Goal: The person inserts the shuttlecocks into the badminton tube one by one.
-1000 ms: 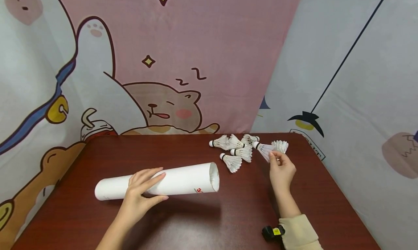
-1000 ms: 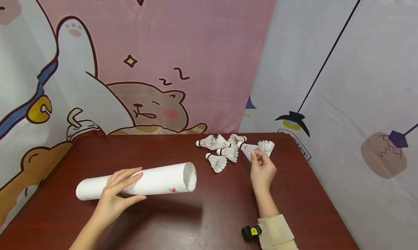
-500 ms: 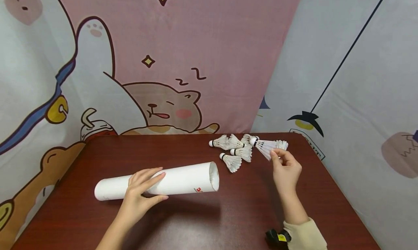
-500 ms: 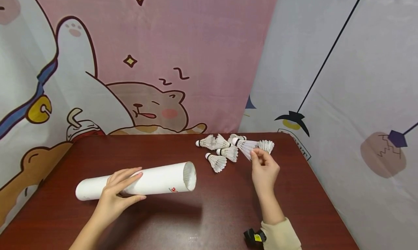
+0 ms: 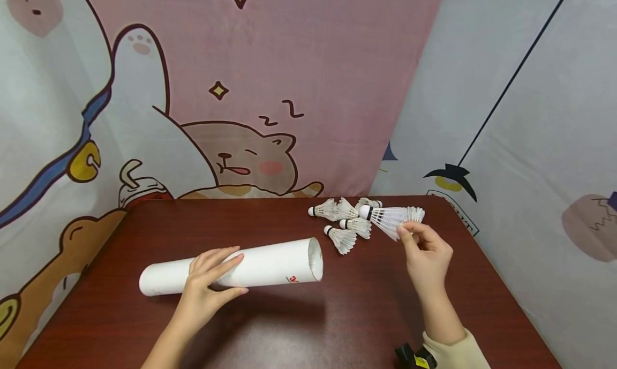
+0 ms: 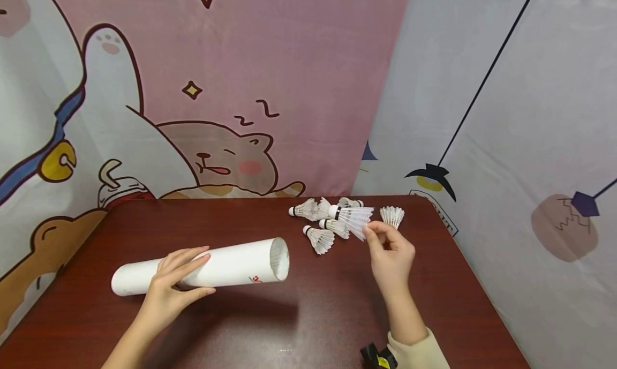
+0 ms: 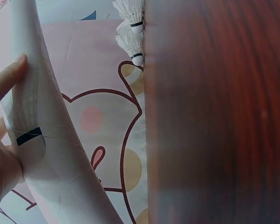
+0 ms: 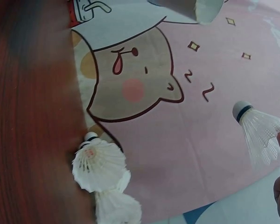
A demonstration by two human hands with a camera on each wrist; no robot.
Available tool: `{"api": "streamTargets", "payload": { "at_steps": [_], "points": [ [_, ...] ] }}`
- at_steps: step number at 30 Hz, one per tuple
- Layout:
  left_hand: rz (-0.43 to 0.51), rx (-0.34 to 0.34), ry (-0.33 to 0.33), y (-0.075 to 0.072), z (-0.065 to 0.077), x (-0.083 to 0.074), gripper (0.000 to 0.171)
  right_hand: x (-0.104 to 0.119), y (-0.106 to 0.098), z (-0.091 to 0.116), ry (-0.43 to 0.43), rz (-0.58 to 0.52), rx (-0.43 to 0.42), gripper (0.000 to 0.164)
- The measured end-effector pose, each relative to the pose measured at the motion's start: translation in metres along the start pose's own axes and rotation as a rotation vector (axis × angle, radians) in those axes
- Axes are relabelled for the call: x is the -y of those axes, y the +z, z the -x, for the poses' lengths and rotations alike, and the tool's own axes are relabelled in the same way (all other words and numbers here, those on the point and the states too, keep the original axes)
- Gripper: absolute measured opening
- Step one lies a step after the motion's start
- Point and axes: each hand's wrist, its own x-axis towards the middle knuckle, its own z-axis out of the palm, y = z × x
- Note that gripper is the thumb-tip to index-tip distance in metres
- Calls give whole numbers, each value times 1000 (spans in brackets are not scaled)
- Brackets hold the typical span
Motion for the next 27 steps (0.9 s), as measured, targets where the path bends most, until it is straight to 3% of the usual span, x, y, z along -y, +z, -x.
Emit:
{"api": "streamTargets", "payload": {
  "at_steps": [8, 13, 19, 27],
  "points": [
    [-2, 6, -5, 1, 2, 3, 68, 2, -3, 4, -92, -79, 100, 18],
    [-1, 2, -1, 1, 2, 3, 66, 8, 0, 8, -167, -137, 190, 9],
    [-1, 0, -1, 1, 1, 2, 67, 18, 5, 12, -243, -206, 278, 11],
    [-3, -2, -1, 0, 1, 1, 68, 28, 16, 18, -305, -334, 382, 5]
  ]
}}
